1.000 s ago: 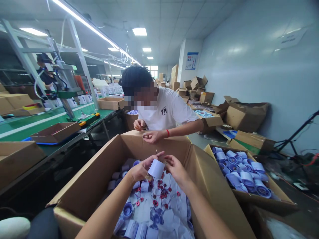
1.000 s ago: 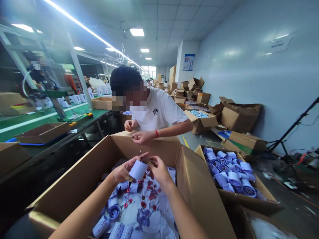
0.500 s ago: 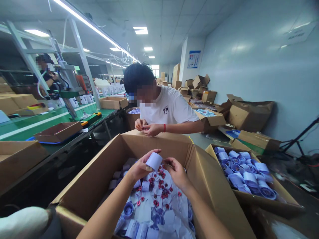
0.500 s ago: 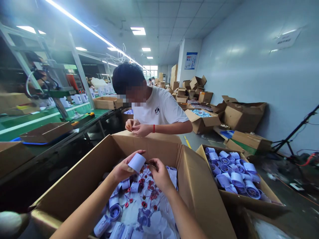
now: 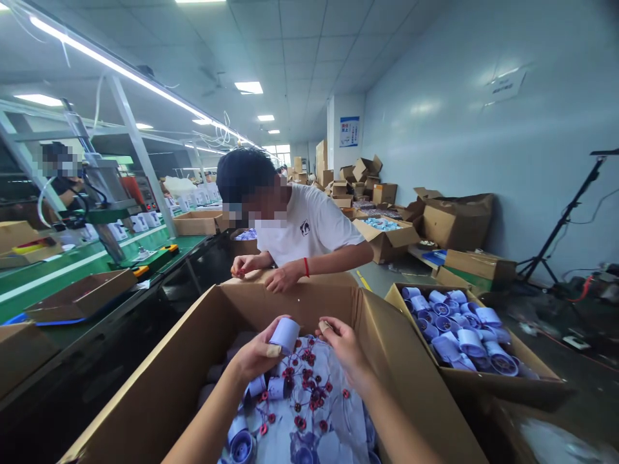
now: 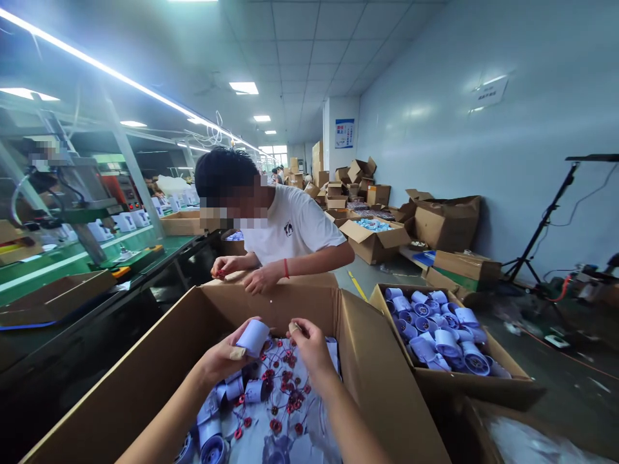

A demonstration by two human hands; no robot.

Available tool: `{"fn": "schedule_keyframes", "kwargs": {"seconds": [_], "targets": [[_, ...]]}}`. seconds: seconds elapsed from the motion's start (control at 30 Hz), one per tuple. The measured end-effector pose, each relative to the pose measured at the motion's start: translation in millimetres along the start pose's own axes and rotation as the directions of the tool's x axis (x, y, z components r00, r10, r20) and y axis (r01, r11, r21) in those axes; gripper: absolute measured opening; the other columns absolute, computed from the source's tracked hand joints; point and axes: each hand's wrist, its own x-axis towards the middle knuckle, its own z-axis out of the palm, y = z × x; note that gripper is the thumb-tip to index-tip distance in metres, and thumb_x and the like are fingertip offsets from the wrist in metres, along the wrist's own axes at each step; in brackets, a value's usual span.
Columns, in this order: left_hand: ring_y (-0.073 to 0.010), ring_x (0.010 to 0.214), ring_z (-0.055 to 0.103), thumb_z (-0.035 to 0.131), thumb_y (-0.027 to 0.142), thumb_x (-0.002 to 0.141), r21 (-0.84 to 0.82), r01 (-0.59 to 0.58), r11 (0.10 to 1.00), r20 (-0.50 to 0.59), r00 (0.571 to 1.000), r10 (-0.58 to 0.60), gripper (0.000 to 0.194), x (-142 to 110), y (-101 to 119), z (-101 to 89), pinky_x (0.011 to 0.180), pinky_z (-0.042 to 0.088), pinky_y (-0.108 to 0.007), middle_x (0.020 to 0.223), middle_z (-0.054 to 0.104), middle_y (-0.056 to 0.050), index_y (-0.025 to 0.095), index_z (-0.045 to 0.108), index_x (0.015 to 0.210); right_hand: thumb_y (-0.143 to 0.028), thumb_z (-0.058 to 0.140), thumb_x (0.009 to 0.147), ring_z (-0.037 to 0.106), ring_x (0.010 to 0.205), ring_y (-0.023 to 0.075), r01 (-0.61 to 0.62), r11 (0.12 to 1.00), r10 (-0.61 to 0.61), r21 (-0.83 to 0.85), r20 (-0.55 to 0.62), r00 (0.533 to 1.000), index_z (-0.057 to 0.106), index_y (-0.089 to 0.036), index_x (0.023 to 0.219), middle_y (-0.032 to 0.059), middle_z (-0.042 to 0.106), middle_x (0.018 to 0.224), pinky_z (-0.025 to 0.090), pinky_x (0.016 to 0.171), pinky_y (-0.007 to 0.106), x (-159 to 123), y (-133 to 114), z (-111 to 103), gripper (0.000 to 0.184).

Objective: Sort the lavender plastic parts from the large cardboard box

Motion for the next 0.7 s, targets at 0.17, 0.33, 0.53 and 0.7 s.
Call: {"fn": "schedule_keyframes", "kwargs": {"seconds": [0.17,0.33,0.53,0.7], "targets": [[-0.0176,0.083,0.059,0.074,0.059,0.060,0.094,0.016,0.995,-0.131,0.991,-0.004,0.062,9,-8,-1.6,0.076,0.045,-0.029,0.094,0.060,-0.004,0.023,0.052,0.104,-0.055,0.073,0.060,0.065,0.079,0.0212,0.092,0.995,-0.094,-0.041,-0.041,0.995,0.067,-0.017,0.090,0.0069,0.069,0.084,0.051,0.076,0.036,3,2,-5,0.049],[-0.0153,0.081,0.056,0.082,0.035,0.054,0.553,-0.102,0.827,-0.265,0.919,0.291,0.070,14,-6,-4.9,0.073,0.045,-0.027,0.100,0.057,-0.001,0.025,0.045,0.113,-0.048,0.074,0.063,0.065,0.085,0.0212,0.174,0.980,-0.172,-0.095,0.025,0.985,0.067,-0.017,0.094,0.0092,0.071,0.092,0.052,0.079,0.035,1,3,-7,0.045],[-0.0252,0.107,0.053,0.072,0.016,0.054,0.881,-0.100,0.463,-0.183,0.830,0.527,0.061,15,-5,-11.7,0.097,0.039,-0.039,0.111,0.058,-0.005,0.021,0.052,0.111,-0.039,0.064,0.076,0.065,0.080,0.0214,0.283,0.916,-0.230,-0.284,0.205,0.951,0.068,-0.017,0.097,0.0080,0.071,0.088,0.052,0.076,0.034,-14,-6,-4,0.031],[-0.0217,0.095,0.056,0.067,0.016,0.056,0.899,-0.115,0.424,-0.148,0.830,0.538,0.049,13,-7,-10.3,0.090,0.043,-0.036,0.100,0.059,-0.003,0.020,0.051,0.102,-0.021,0.055,0.078,0.065,0.087,0.0229,0.478,0.730,-0.382,-0.489,0.288,0.878,0.068,-0.022,0.094,0.0068,0.071,0.093,0.051,0.082,0.037,-26,-11,-1,0.020]]}}
